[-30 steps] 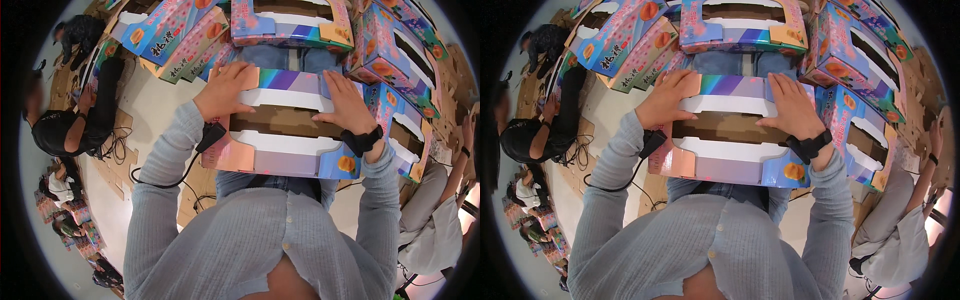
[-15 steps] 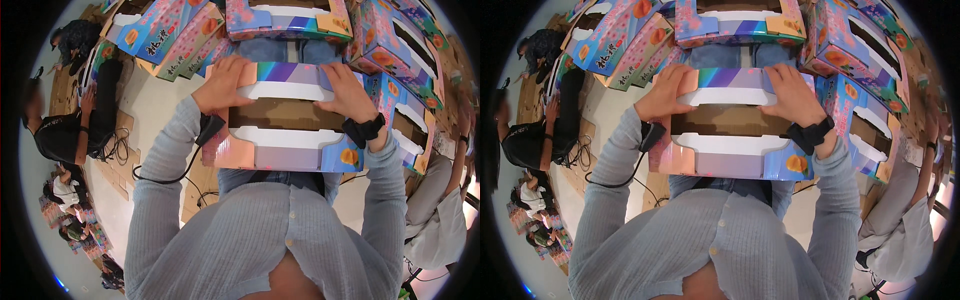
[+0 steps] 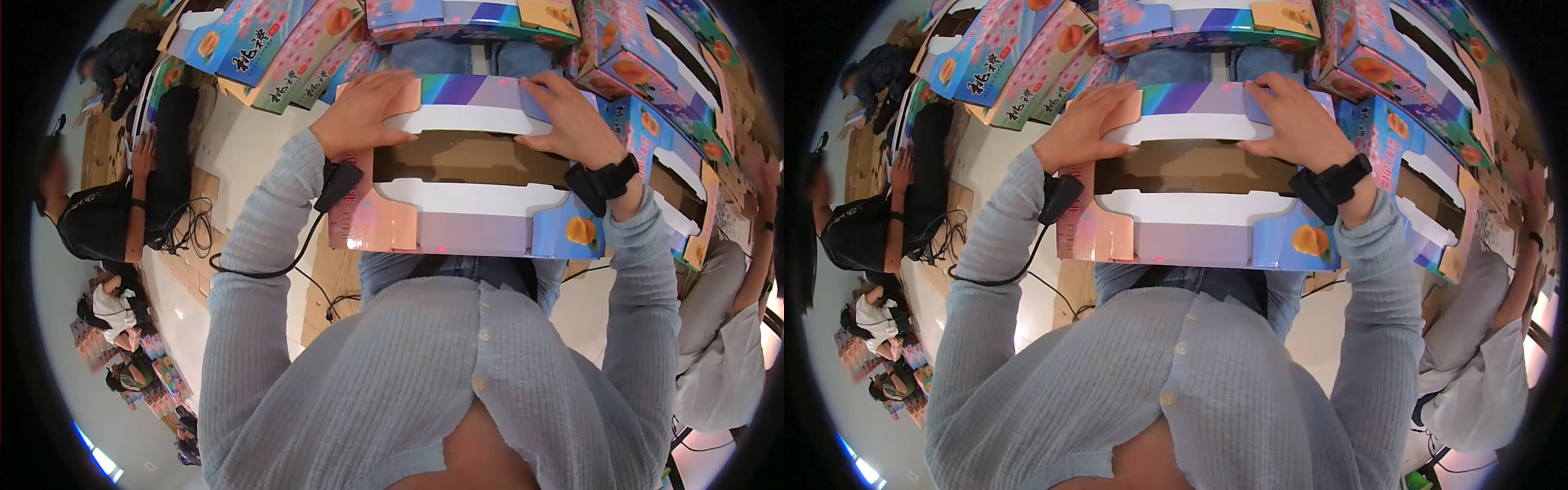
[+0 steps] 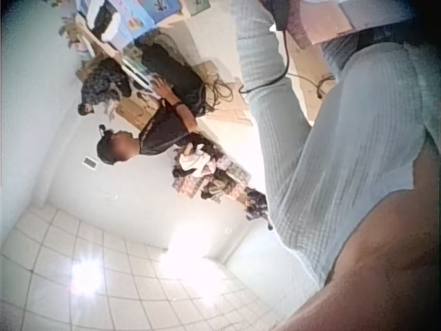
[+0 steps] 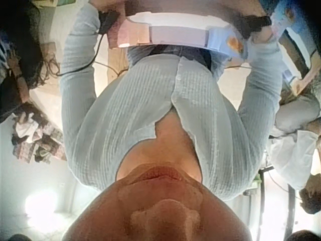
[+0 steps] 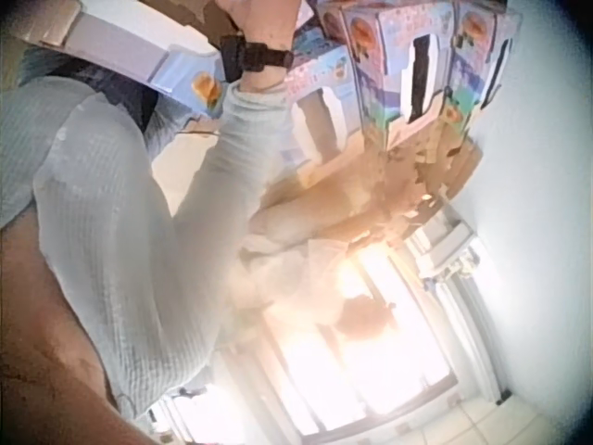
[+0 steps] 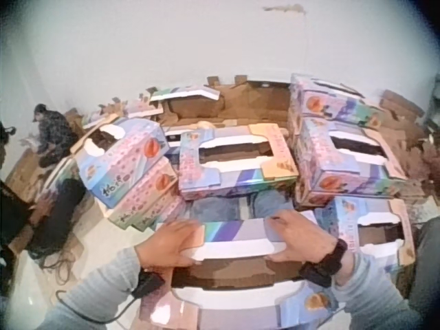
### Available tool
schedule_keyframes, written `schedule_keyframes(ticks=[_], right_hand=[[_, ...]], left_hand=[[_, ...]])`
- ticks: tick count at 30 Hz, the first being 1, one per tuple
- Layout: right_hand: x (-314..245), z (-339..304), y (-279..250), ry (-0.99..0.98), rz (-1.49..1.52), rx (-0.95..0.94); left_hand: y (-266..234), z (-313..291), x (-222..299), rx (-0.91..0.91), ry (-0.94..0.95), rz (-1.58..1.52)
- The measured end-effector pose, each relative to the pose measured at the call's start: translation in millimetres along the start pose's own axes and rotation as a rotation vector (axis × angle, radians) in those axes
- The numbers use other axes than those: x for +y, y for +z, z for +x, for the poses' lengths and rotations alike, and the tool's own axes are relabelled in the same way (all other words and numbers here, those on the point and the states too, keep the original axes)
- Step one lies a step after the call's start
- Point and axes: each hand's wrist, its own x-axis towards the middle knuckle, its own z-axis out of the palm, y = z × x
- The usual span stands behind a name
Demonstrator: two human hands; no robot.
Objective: The person is assembling colorful cardboard fruit boxes by folding the pre-cut flaps and securing them.
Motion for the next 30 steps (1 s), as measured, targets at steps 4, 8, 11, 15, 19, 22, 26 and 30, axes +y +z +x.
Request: schedule_keyframes(ticks=[4, 8, 11, 15, 19, 22, 26, 30], right_hand=[[0.9, -11.9, 3.7, -0.018, -0.078, 0.029], [5.1, -28.0, -9.8, -0.030, 0.061, 0.096], [-5.6, -48.3, -32.4, -0.025, 0.048, 0.205], [-31.5, -73.4, -45.7, -0.067, 0.138, 0.129], [-52.6, -93.4, -40.5, -0.090, 0.211, -0.082], [-69.0, -98.6, -39.2, -0.150, 0.286, -0.187], [-79.2, -102.1, -32.8, -0.136, 0.123, -0.253], [-77.0, -101.1, -29.2, -0.167, 0.105, -0.215]], left_hand=[[7.6, -7.0, 16.3, -0.008, -0.042, 0.163], [10.0, -12.8, 26.0, -0.019, -0.059, 0.218], [-1.3, -11.1, 42.4, -0.031, -0.073, 0.293], [-12.9, -9.6, 66.9, 0.049, 0.102, 0.282], [-7.1, -4.5, 89.1, -0.011, 0.288, 0.067], [0.7, -9.4, 120.6, -0.064, 0.299, -0.017], [28.5, -15.5, 157.7, -0.142, 0.262, 0.011], [49.7, -17.4, 174.0, -0.192, 0.182, 0.038]])
